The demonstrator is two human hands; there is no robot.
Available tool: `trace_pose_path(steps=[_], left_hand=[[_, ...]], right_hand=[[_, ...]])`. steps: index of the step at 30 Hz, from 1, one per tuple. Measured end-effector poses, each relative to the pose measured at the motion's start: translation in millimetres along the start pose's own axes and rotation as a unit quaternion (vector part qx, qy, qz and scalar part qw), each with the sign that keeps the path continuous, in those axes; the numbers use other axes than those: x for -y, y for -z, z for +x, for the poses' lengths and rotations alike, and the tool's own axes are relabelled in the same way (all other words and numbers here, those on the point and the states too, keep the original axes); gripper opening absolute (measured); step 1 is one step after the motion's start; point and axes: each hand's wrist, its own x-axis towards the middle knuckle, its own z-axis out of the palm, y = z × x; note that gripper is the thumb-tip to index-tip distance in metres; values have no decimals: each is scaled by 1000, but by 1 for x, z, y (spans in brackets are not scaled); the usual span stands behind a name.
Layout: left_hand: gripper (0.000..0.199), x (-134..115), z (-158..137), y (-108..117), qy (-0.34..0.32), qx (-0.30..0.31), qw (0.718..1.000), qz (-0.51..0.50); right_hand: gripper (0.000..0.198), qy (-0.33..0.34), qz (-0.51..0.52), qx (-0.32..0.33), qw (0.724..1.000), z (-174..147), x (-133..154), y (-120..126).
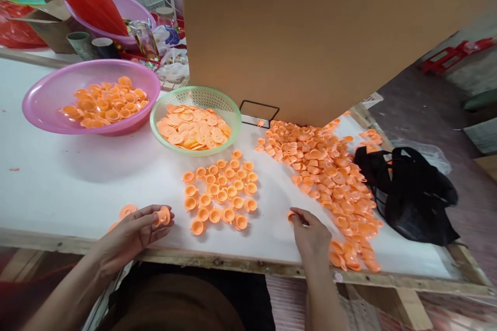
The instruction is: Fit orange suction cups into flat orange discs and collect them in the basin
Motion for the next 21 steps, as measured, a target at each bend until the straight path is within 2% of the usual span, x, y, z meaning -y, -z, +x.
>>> trace_pose_path(steps=[4, 7, 9, 12, 15, 18, 21], left_hand=[[35, 2, -1, 2, -40, 0, 997, 63], [36, 6, 0, 2, -90, -19, 982, 163], [36, 10, 1, 1, -130, -55, 959, 247], [37, 16, 4, 0, -194, -111, 904, 364], [29, 21, 6, 1, -268, -114, 856, 427], [21, 25, 8, 5, -327, -108, 824, 449], [15, 29, 13, 7, -341, -119, 812, 459]], right_hand=[[45, -35, 6, 4, 999, -4, -2, -4], [45, -37, 15, -8, 999, -3, -10, -7], [44, -29, 17, -14, 999, -3, -11, -10], [42, -38, 8, -18, 999, -6, -3, -12], [43, -53, -8, -29, 998, -11, 7, -15], [45, -48, -15, -45, 998, -14, 11, -18], [44, -45, -13, -52, 998, -15, 9, -19]])
